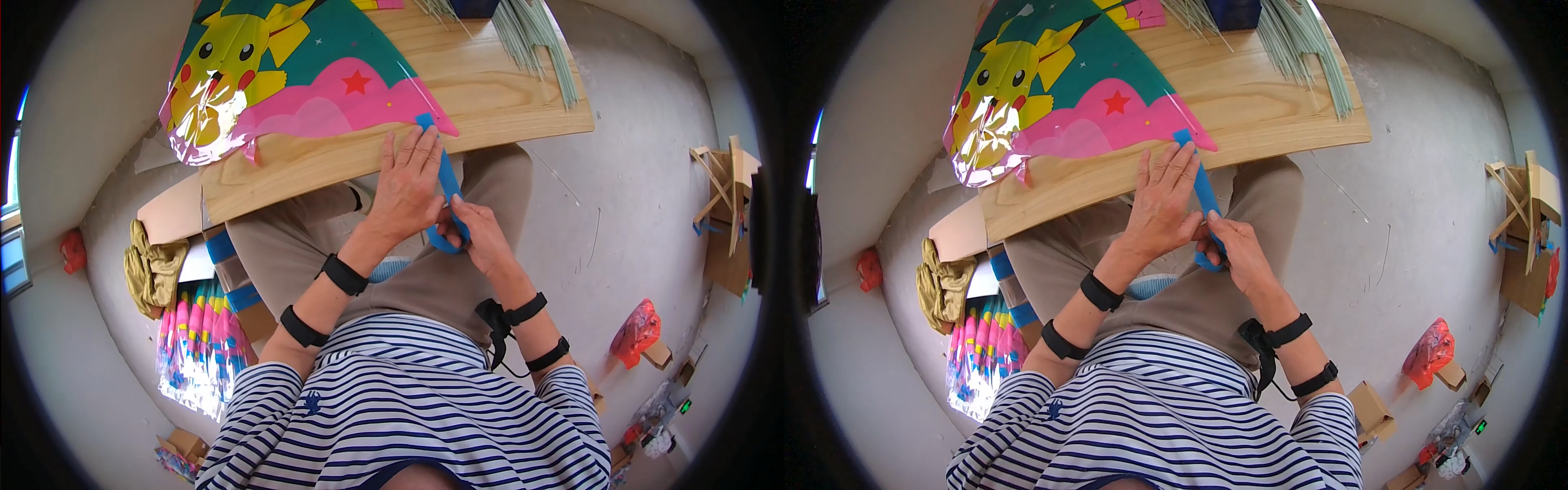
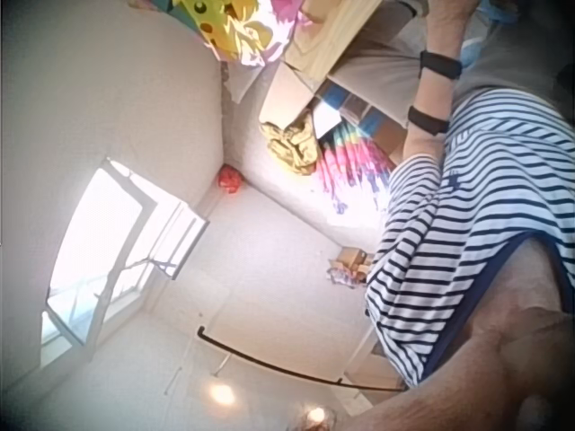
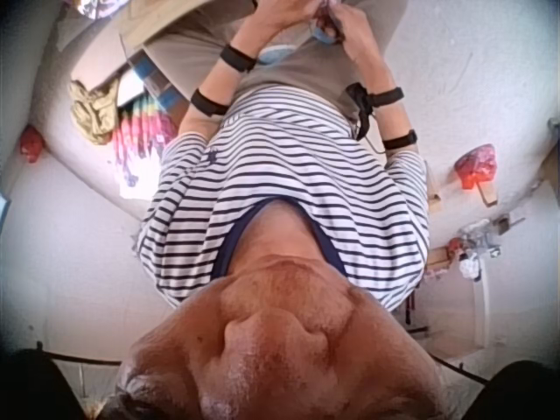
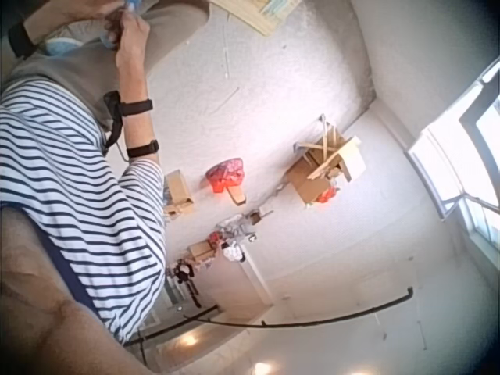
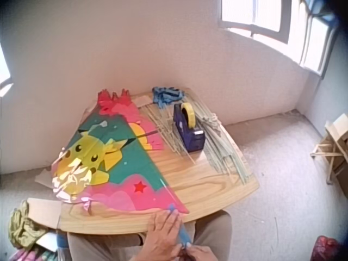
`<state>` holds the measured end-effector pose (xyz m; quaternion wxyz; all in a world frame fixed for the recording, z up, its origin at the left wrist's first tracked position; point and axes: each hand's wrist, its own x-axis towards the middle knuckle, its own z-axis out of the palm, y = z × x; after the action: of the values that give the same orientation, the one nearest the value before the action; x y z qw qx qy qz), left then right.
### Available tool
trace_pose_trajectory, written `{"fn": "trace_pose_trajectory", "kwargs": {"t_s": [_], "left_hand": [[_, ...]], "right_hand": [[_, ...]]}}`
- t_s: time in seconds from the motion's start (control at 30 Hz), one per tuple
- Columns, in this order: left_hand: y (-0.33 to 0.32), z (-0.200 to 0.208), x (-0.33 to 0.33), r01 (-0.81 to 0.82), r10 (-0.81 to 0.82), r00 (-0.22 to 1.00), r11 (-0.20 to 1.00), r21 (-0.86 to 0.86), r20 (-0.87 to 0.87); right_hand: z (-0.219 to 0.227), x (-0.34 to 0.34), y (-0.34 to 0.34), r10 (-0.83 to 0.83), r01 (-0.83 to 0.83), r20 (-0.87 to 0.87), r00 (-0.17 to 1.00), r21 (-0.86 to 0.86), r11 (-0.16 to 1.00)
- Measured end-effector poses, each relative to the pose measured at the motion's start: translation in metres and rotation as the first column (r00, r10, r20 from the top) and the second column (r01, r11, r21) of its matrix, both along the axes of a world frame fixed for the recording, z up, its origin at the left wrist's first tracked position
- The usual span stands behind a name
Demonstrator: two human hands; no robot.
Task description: Apply blue tape to secure a thin bamboo frame and decorative tail streamers to a colorful plastic kite featuring a Pikachu graphic.
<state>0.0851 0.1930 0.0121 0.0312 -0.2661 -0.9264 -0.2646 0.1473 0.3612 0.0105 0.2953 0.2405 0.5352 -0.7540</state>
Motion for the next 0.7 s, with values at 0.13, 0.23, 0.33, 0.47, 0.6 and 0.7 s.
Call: {"fn": "trace_pose_trajectory", "kwargs": {"t_s": [0.13,0.23,0.33,0.47,0.6,0.7], "left_hand": [[0.002,-0.001,0.001,-0.013,0.013,1.000,1.000,-0.006,-0.003],[0.002,-0.002,0.001,-0.023,0.023,1.000,1.000,0.001,0.009],[0.003,-0.003,0.001,-0.036,0.036,0.999,0.999,-0.015,0.002],[0.005,-0.004,0.000,-0.043,0.042,0.999,0.999,-0.034,-0.003],[0.006,-0.002,0.000,-0.053,0.052,0.999,0.997,-0.048,-0.014],[0.005,0.001,0.004,-0.058,0.059,0.998,0.996,-0.061,0.014]], "right_hand": [[-0.001,0.000,0.001,-0.002,0.002,0.015,1.000,-0.003,1.000],[-0.002,0.001,0.002,0.002,-0.002,0.011,1.000,-0.008,1.000],[-0.003,0.002,0.002,0.003,-0.003,0.011,1.000,0.007,1.000],[-0.014,0.004,0.000,-0.012,0.025,-0.071,0.997,0.179,0.983],[0.002,-0.010,-0.002,0.378,0.235,-0.538,0.754,0.757,0.610],[0.013,-0.043,0.007,0.352,0.377,-0.643,0.680,0.719,0.585]]}}
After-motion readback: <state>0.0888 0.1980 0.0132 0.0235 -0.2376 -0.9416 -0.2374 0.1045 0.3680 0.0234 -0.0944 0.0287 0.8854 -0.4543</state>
